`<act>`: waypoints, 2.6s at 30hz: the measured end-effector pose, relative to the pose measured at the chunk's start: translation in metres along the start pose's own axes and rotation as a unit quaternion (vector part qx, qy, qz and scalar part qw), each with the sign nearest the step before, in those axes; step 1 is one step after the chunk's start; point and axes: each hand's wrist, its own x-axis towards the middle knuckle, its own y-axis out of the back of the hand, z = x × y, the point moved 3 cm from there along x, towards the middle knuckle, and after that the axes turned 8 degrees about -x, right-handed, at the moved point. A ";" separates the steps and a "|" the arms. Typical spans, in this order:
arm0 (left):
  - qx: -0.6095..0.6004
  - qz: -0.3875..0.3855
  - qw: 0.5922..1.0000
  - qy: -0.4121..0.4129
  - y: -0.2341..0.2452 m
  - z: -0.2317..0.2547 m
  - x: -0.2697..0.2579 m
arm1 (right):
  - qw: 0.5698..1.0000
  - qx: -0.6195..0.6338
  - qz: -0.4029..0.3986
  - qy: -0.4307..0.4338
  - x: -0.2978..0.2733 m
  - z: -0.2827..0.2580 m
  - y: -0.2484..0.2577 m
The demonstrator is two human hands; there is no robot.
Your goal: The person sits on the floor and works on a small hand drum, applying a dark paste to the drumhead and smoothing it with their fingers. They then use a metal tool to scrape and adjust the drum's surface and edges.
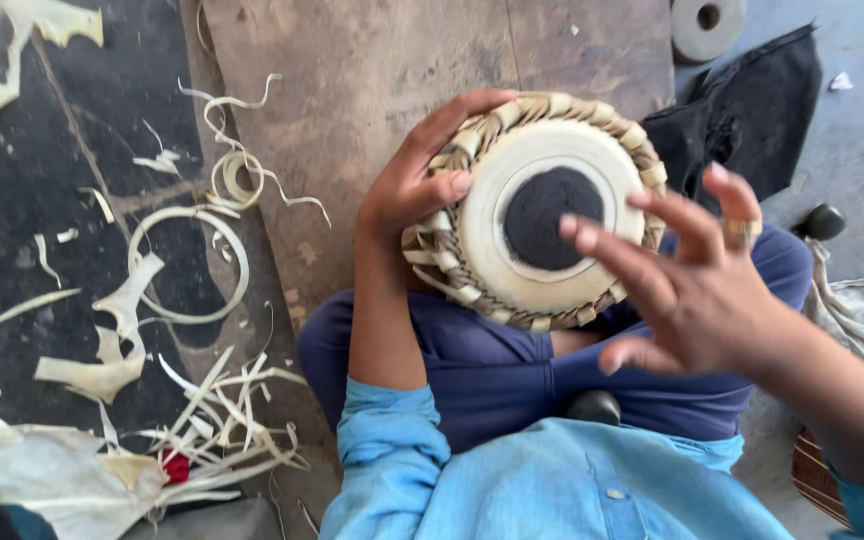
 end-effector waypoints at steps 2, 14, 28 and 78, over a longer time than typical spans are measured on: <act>-0.017 0.001 1.000 0.010 -0.002 0.000 0.001 | 1.000 -0.004 -0.027 0.000 -0.006 -0.015 0.006; 0.026 0.033 0.999 0.019 -0.001 -0.004 -0.001 | 0.996 -0.083 -0.015 0.024 0.022 -0.033 0.003; 0.028 0.041 0.998 0.044 0.001 -0.002 -0.001 | 0.974 -0.222 -0.015 -0.050 0.033 -0.025 0.010; -0.005 -0.009 0.999 0.050 0.003 0.005 0.000 | 0.997 -0.067 -0.018 -0.033 0.032 -0.030 -0.004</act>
